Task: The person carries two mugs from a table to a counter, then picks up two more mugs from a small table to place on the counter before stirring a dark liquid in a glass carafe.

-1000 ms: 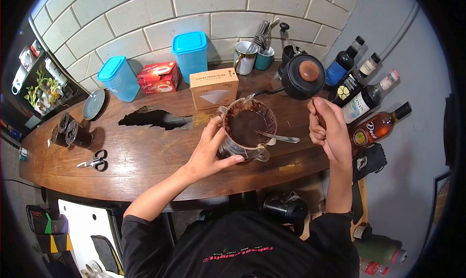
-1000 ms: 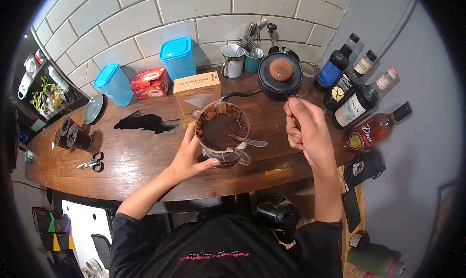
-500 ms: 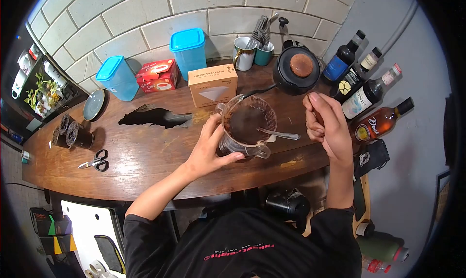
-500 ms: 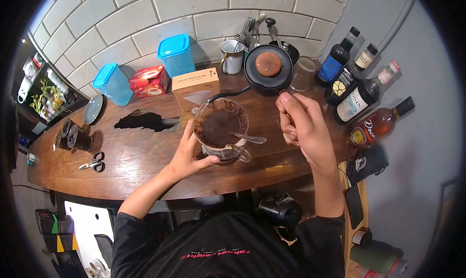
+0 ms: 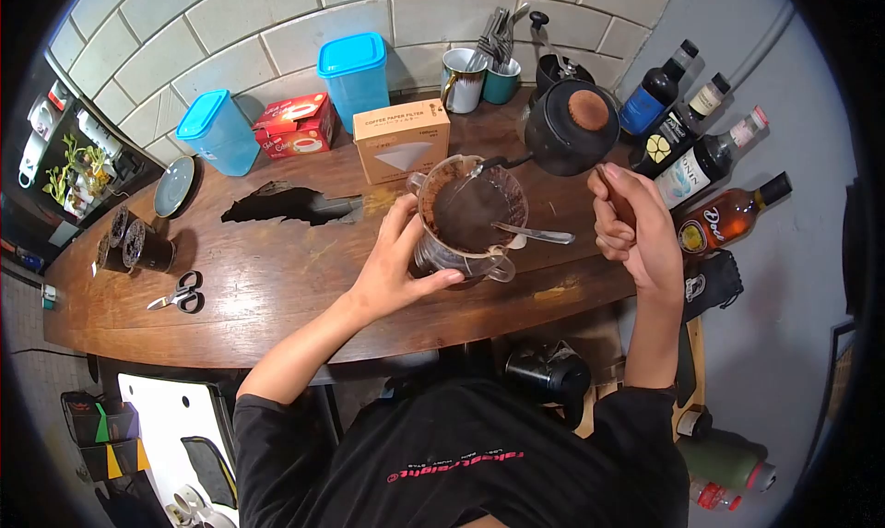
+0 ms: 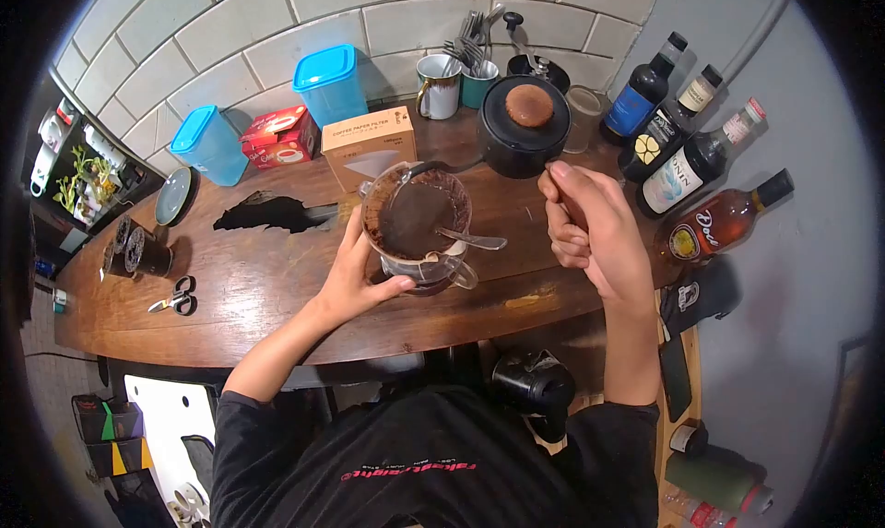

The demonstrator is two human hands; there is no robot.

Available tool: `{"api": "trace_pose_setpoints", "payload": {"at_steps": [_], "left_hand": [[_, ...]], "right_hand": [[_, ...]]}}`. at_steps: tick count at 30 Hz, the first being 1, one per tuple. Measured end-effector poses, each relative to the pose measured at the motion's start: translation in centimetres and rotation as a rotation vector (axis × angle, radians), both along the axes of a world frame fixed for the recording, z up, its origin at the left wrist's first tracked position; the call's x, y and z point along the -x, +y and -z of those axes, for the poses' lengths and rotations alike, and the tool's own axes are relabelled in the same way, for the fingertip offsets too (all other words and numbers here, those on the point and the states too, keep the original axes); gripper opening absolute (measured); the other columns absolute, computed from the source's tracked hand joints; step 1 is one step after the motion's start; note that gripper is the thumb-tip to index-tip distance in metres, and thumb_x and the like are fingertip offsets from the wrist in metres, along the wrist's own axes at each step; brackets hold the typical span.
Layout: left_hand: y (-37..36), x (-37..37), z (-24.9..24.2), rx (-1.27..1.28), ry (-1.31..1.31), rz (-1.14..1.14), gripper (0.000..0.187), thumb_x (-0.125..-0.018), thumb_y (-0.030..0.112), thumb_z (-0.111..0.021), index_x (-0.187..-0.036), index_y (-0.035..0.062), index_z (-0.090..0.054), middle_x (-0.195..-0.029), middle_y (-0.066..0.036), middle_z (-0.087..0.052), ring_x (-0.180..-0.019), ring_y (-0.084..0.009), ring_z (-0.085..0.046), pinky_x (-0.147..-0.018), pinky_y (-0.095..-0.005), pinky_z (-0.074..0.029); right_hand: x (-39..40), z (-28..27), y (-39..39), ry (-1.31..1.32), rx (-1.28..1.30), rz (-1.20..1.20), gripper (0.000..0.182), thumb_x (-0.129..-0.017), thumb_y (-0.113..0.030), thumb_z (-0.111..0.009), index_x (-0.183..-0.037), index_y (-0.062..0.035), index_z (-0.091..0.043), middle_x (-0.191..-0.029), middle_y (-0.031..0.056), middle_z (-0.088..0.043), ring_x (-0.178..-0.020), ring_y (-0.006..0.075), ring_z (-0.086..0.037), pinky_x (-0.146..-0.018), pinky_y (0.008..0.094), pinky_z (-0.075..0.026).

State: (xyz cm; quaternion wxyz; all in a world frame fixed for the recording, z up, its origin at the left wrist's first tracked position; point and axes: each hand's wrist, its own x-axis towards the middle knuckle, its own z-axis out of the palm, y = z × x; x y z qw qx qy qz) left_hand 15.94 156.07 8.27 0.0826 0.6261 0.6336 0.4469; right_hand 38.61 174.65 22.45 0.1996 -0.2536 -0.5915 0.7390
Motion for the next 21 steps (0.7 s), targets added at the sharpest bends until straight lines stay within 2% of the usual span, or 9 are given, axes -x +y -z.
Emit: {"api": "trace_pose_setpoints", "payload": {"at_steps": [11, 21], "left_hand": [[0.1, 0.0, -0.4, -0.012, 0.003, -0.002, 0.083, -0.073, 0.043, -0.082, -0.135, 0.001, -0.046, -0.14, -0.023, -0.036, -0.132, -0.0412, -0.037, -0.109, -0.0486, -0.034], [0.1, 0.1, -0.1, -0.024, 0.01, 0.013, 0.082, -0.074, 0.04, -0.083, -0.134, -0.001, -0.046, -0.14, -0.024, -0.036, -0.132, -0.0417, -0.037, -0.109, -0.048, -0.034]], "right_hand": [[-2.0, 2.0, 1.7, 0.052, 0.179, -0.006, 0.033, -0.101, -0.04, -0.046, -0.088, -0.0097, -0.047, -0.049, -0.0083, -0.027, -0.036, 0.0028, -0.022, -0.035, 0.0213, -0.019], [-4.6, 6.2, 2.3, 0.025, 0.309, 0.181, 0.028, -0.1, -0.039, -0.047, -0.09, -0.0126, -0.048, -0.05, -0.0081, -0.029, -0.038, 0.0041, -0.023, -0.036, 0.0216, -0.018]]}}
